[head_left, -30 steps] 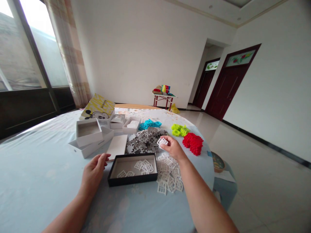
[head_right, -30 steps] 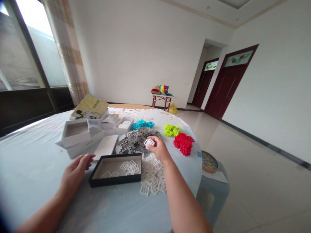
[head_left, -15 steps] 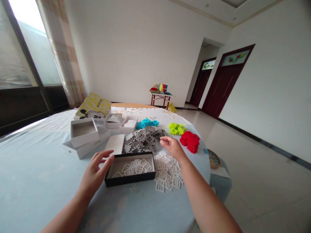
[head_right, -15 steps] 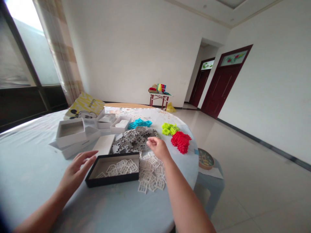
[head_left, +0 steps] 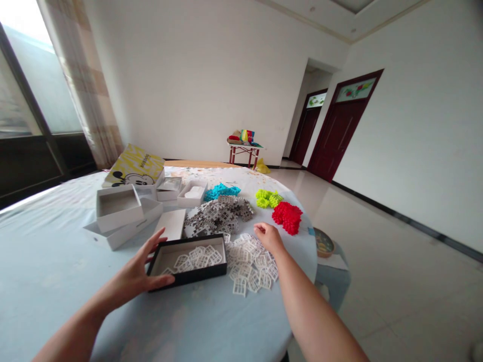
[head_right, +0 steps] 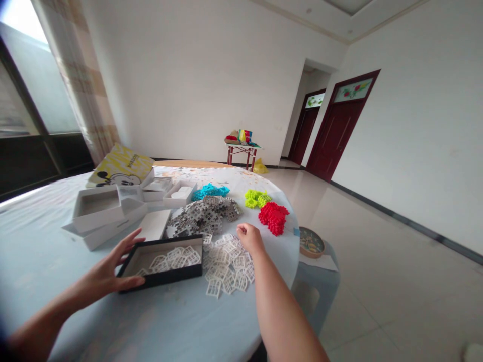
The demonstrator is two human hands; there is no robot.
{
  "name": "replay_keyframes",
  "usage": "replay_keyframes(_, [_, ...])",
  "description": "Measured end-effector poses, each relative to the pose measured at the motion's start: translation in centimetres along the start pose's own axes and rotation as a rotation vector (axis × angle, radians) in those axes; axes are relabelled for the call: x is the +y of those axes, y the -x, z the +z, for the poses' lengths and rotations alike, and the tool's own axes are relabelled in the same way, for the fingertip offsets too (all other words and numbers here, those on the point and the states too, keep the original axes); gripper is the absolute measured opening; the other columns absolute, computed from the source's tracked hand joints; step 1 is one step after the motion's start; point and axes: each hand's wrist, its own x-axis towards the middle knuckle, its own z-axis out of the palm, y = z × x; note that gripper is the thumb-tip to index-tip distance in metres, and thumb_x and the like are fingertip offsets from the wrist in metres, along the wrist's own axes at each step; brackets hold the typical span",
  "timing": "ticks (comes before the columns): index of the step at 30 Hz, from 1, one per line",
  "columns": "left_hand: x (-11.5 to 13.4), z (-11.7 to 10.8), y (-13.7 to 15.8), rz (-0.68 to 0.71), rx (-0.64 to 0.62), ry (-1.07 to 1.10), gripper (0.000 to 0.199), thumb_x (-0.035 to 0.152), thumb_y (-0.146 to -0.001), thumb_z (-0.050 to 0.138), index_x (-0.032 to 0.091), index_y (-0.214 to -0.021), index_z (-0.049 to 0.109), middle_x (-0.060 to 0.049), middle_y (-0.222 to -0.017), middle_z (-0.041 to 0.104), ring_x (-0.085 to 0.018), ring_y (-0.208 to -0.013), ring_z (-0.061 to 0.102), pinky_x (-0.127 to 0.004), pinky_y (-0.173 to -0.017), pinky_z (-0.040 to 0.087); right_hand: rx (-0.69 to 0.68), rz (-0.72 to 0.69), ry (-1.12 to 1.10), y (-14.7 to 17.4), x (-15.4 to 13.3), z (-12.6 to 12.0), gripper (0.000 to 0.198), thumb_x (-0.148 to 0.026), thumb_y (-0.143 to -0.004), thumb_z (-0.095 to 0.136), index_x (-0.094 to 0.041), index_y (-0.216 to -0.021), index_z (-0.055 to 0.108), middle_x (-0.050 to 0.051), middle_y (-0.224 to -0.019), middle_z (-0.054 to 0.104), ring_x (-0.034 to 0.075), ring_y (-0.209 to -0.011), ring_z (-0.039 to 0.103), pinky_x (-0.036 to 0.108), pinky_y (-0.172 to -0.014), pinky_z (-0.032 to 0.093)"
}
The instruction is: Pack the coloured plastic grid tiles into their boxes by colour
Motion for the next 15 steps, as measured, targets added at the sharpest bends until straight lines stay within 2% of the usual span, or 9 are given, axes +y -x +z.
replay_keyframes(4, [-0.9,-0.6,0.0,-0.009,0.025,-0.046,0.093,0.044,-0.067,0.067,0.034,-0.141,0.012,-0.01,-0.14,0.038,-0.03,-0.126,0.038,-0.047,-0.099,0.036,-0.002,-0.013,0.001,0.3,-0.4,0.2,0.022,-0.025,-0.079,0.05,-0.018,-0.091,0.067,0.006,-0.087,0.07,0.016,-0.081,0.064,0.026,-0.077,0.049])
replay_keyframes(7, [0.5,-0.7,-0.2,0.024,0.126,-0.176,0.089,0.051,-0.064,0.066,0.03,-0.139,0.023,-0.01,-0.138,0.04,-0.032,-0.124,0.04,-0.047,-0.099,0.036,-0.003,-0.008,0.005,0.3,-0.4,0.4,0.021,-0.025,-0.079,0.05,-0.019,-0.089,0.067,0.004,-0.086,0.071,0.016,-0.081,0.064,0.026,-0.077,0.049])
replay_keyframes(10, [4.6,-0.2,-0.4,0.091,0.375,-0.368,0.07,0.058,-0.065,0.06,0.023,-0.125,0.046,-0.012,-0.126,0.05,-0.034,-0.117,0.045,-0.05,-0.098,0.034,0.003,0.008,0.009,0.1,-0.2,0.6,0.021,-0.024,-0.079,0.05,-0.019,-0.089,0.067,0.005,-0.087,0.071,0.016,-0.081,0.064,0.026,-0.077,0.048])
replay_keyframes(11, [6.5,0.3,-0.3,0.142,0.414,-0.395,0.061,0.057,-0.07,0.056,0.023,-0.12,0.051,-0.011,-0.12,0.054,-0.033,-0.114,0.048,-0.048,-0.098,0.035,0.004,0.012,0.009,0.1,-0.2,0.6,0.022,-0.024,-0.079,0.049,-0.018,-0.09,0.067,0.005,-0.087,0.071,0.016,-0.081,0.064,0.026,-0.077,0.048])
replay_keyframes(13, [10.3,1.9,0.1,0.202,0.354,-0.384,0.044,0.051,-0.077,0.05,0.026,-0.112,0.056,-0.008,-0.11,0.06,-0.028,-0.104,0.055,-0.041,-0.092,0.042,0.007,0.018,0.011,0.1,0.0,0.7,0.022,-0.025,-0.079,0.049,-0.019,-0.09,0.067,0.004,-0.086,0.071,0.016,-0.082,0.064,0.026,-0.077,0.048])
replay_keyframes(15, [13.7,4.3,0.6,0.306,0.187,-0.375,0.034,0.045,-0.081,0.048,0.028,-0.109,0.057,-0.007,-0.108,0.061,-0.024,-0.097,0.059,-0.037,-0.086,0.046,0.01,0.023,0.015,0.1,0.1,0.7,0.022,-0.025,-0.079,0.049,-0.019,-0.089,0.068,0.004,-0.086,0.071,0.016,-0.082,0.064,0.025,-0.077,0.048])
